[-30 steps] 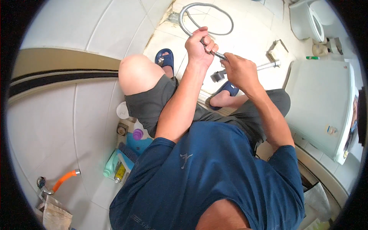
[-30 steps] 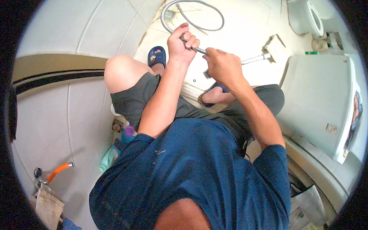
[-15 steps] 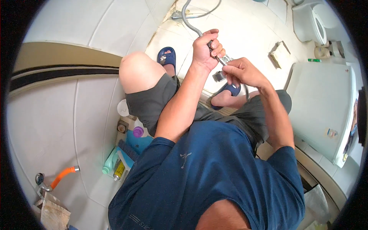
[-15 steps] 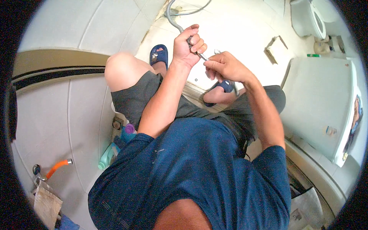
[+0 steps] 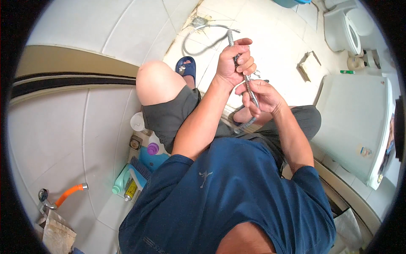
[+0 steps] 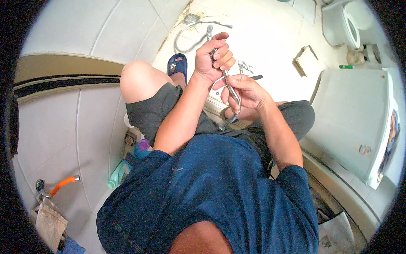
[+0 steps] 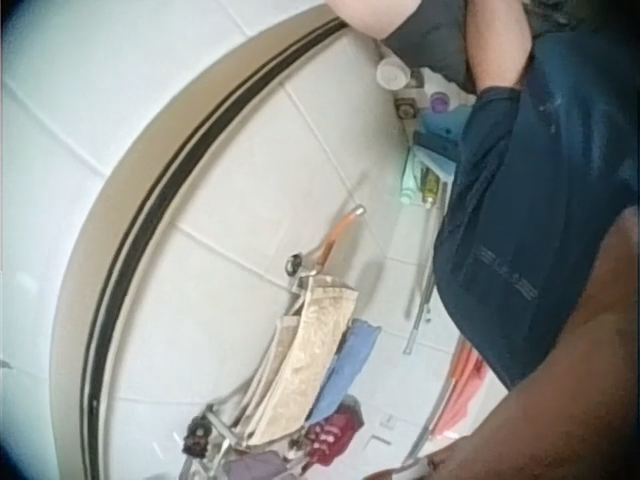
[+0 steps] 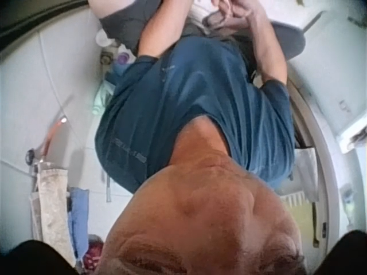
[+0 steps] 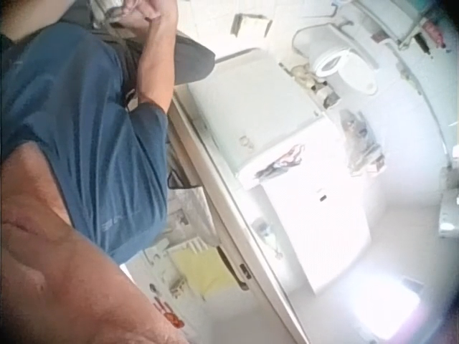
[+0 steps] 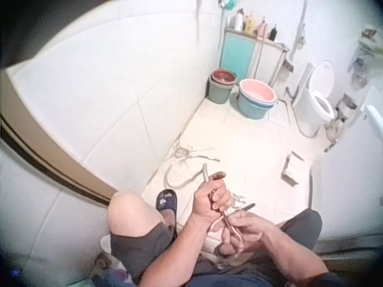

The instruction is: The person holds a flexible metal shower hose and a bidet sprayer head, attempting to connect or disconnect them while using a piece of steel wool to clean the connection point.

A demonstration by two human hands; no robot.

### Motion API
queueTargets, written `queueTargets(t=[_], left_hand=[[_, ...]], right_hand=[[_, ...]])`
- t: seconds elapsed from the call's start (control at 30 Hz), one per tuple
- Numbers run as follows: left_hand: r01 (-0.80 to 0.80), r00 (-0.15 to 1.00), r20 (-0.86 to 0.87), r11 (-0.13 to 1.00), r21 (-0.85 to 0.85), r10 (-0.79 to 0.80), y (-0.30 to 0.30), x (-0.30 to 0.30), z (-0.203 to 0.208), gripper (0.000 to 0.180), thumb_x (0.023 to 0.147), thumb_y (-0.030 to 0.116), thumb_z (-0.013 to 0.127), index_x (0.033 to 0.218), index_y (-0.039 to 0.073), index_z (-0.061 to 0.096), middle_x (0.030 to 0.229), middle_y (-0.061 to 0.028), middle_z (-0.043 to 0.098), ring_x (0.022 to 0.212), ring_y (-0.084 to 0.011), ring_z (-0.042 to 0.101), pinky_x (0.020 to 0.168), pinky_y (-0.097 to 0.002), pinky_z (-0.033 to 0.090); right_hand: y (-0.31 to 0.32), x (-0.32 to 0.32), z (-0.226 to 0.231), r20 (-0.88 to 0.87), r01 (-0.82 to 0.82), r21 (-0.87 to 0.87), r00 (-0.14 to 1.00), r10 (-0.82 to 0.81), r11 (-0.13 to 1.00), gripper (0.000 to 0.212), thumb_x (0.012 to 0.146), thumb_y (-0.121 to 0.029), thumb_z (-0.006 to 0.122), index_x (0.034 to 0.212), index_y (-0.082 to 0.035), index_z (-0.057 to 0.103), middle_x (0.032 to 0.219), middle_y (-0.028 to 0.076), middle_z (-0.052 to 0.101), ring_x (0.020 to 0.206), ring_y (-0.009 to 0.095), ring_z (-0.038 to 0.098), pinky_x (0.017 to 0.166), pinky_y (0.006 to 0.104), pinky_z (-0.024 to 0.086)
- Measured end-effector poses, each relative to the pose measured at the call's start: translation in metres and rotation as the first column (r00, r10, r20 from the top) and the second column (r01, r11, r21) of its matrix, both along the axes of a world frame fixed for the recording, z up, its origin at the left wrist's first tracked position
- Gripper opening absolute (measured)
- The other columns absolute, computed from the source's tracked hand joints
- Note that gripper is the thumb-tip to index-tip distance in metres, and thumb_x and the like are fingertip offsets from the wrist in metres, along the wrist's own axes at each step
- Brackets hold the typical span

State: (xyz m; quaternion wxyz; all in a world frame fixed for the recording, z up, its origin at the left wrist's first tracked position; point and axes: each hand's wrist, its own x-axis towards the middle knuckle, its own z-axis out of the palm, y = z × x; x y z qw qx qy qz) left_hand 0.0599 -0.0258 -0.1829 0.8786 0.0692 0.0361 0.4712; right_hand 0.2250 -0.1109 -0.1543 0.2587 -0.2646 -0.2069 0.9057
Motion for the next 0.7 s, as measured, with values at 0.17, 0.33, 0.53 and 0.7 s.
queueTargets(t=[0.17,0.33,0.53,0.7], left_hand=[[-0.08,0.991,-0.113,0.991,-0.104,0.068,0.006,0.001,0.001,0.02,0.097,0.009,0.055,0.112,0.006,0.068,0.054,0.0025,0.046,0.039,-0.0125,0.035,0.044,-0.0325,0.035],[-0.286,0.91,-0.394,0.882,-0.374,0.128,0.008,0.015,-0.016,0.015,0.096,0.007,0.058,0.11,0.007,0.058,0.064,-0.0011,0.047,0.046,-0.0142,0.041,0.051,-0.0354,0.038],[-0.18,0.97,-0.195,0.965,-0.191,0.142,0.007,0.005,-0.005,0.012,0.096,0.008,0.058,0.107,0.007,0.064,0.058,0.0013,0.046,0.042,-0.0133,0.039,0.046,-0.033,0.036],[-0.015,0.993,0.113,1.0,0.001,0.015,0.001,-0.002,-0.001,0.021,0.099,0.008,0.054,0.112,0.006,0.07,0.054,0.0023,0.044,0.039,-0.0111,0.034,0.042,-0.031,0.033]], right_hand=[[0.021,-0.001,0.018,0.353,-0.041,0.131,0.935,-0.008,0.991,0.036,0.104,-0.031,0.064,0.096,0.004,0.071,0.074,0.015,0.073,0.052,0.023,0.069,0.046,0.0331,0.052],[0.016,-0.007,0.023,0.724,-0.906,0.279,-0.019,-0.69,0.319,0.025,0.099,-0.025,0.063,0.089,-0.002,0.067,0.075,0.021,0.072,0.065,0.038,0.072,0.06,0.0468,0.057],[0.022,-0.001,0.028,0.76,-0.181,0.252,0.645,-0.079,0.951,0.042,0.109,-0.035,0.058,0.125,0.002,0.067,0.091,0.011,0.075,0.062,0.016,0.071,0.049,0.0302,0.056],[0.006,0.001,-0.011,-0.01,-0.003,0.014,1.0,0.003,1.0,0.057,0.112,-0.043,0.045,0.127,0.009,0.062,0.081,0.018,0.071,0.05,0.024,0.066,0.044,0.0316,0.055]])
